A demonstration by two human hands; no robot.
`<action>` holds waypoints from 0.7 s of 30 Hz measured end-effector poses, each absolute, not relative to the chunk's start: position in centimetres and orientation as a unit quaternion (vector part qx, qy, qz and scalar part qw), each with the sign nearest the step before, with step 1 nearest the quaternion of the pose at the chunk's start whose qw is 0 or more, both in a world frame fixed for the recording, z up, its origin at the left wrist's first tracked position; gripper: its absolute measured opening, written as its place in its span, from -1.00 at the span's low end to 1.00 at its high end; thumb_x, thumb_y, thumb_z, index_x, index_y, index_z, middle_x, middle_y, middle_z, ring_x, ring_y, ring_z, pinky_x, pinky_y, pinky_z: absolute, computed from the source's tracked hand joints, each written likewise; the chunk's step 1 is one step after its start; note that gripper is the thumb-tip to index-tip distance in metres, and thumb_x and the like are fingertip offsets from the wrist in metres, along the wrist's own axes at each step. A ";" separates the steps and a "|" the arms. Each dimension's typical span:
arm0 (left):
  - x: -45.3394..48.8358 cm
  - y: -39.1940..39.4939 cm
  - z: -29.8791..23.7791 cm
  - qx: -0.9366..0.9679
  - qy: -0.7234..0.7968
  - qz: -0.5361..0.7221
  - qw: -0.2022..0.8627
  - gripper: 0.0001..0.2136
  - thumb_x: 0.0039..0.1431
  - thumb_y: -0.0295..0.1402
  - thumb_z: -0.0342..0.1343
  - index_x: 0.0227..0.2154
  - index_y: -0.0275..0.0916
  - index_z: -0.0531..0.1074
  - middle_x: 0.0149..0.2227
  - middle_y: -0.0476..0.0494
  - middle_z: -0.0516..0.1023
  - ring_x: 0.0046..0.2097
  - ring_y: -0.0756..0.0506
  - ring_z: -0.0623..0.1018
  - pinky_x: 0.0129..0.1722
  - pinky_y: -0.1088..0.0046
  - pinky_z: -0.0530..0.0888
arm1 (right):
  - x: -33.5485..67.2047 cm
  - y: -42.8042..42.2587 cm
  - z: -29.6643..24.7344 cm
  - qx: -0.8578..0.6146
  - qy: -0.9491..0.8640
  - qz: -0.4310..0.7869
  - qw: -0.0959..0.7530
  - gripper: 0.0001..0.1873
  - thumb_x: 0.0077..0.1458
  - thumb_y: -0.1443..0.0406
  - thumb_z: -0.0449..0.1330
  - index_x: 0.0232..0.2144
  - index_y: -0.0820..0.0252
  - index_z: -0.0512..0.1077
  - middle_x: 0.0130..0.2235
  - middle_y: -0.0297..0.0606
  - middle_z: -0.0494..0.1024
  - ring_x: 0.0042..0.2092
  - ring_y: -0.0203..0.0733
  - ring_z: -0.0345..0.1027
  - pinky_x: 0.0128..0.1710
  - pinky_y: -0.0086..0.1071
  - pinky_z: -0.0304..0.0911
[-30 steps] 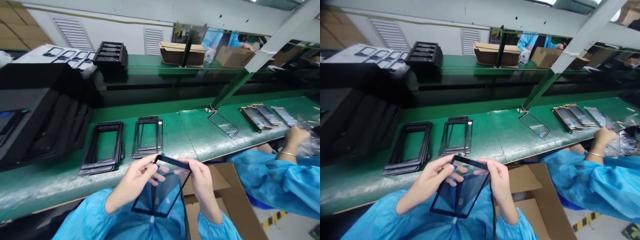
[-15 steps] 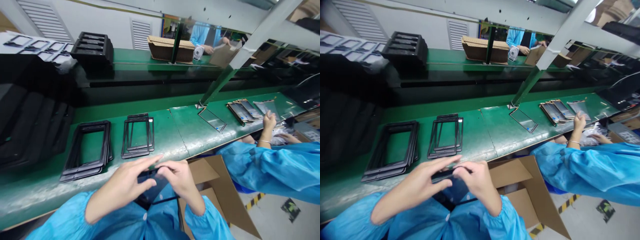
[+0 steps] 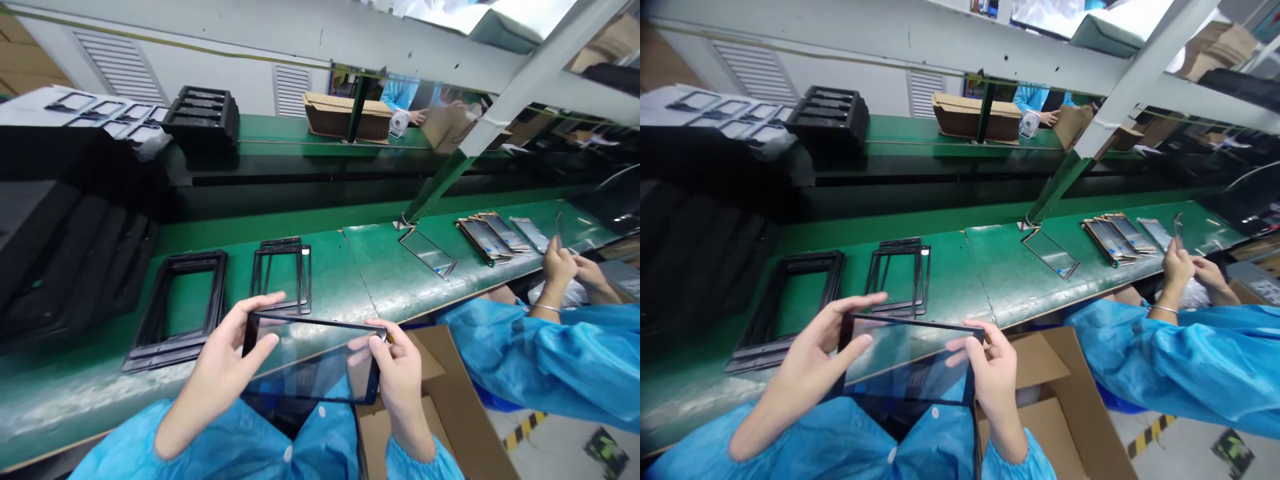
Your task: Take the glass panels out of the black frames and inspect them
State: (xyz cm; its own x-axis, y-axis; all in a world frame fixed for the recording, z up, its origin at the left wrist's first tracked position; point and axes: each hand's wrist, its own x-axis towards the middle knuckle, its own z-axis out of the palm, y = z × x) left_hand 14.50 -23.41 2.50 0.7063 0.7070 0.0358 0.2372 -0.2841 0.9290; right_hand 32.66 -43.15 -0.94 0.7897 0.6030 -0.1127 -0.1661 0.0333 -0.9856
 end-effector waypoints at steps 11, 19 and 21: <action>18.0 -24.0 2.4 0.927 0.097 0.184 0.313 -0.74 0.45 -0.29 0.12 0.00 -0.13 0.69 -0.05 -0.18 0.76 -0.04 -0.26 0.72 -0.06 0.27 0.61 | 31.5 -42.7 -1.2 -0.651 -0.223 0.256 0.679 -0.65 0.30 0.01 0.32 -0.12 0.15 0.60 -0.38 -0.15 0.76 -0.49 -0.03 0.67 -0.43 -0.32 0.55; 14.5 -21.0 7.4 0.803 0.265 0.240 0.477 -0.44 0.39 -0.29 0.15 0.43 -0.05 0.32 -0.19 -0.07 0.65 -0.32 -0.06 0.63 -0.29 0.45 0.57 | 44.2 -39.0 -3.6 -0.804 -0.314 0.147 0.483 0.01 0.16 -0.45 -0.17 0.28 0.01 0.45 0.04 0.00 0.70 0.05 0.16 0.62 0.01 0.00 0.48; 10.5 -17.7 9.4 0.740 0.354 0.321 0.474 -0.42 0.35 -0.25 0.22 0.40 -0.14 0.35 -0.23 -0.08 0.63 -0.39 -0.02 0.62 -0.34 0.49 0.57 | 51.2 -37.8 -4.8 -0.852 -0.256 0.067 0.452 0.15 -0.07 -0.47 0.07 0.26 0.22 0.47 0.26 0.39 0.47 0.33 0.46 0.30 0.19 0.25 0.21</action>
State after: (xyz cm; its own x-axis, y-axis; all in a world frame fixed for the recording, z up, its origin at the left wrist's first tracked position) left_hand 10.48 -17.68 9.44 0.5438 0.8276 0.1390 0.2196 -0.3002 0.9282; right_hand 51.20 -37.75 -4.78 0.8600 0.4967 0.1166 0.3748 -0.4601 -0.8049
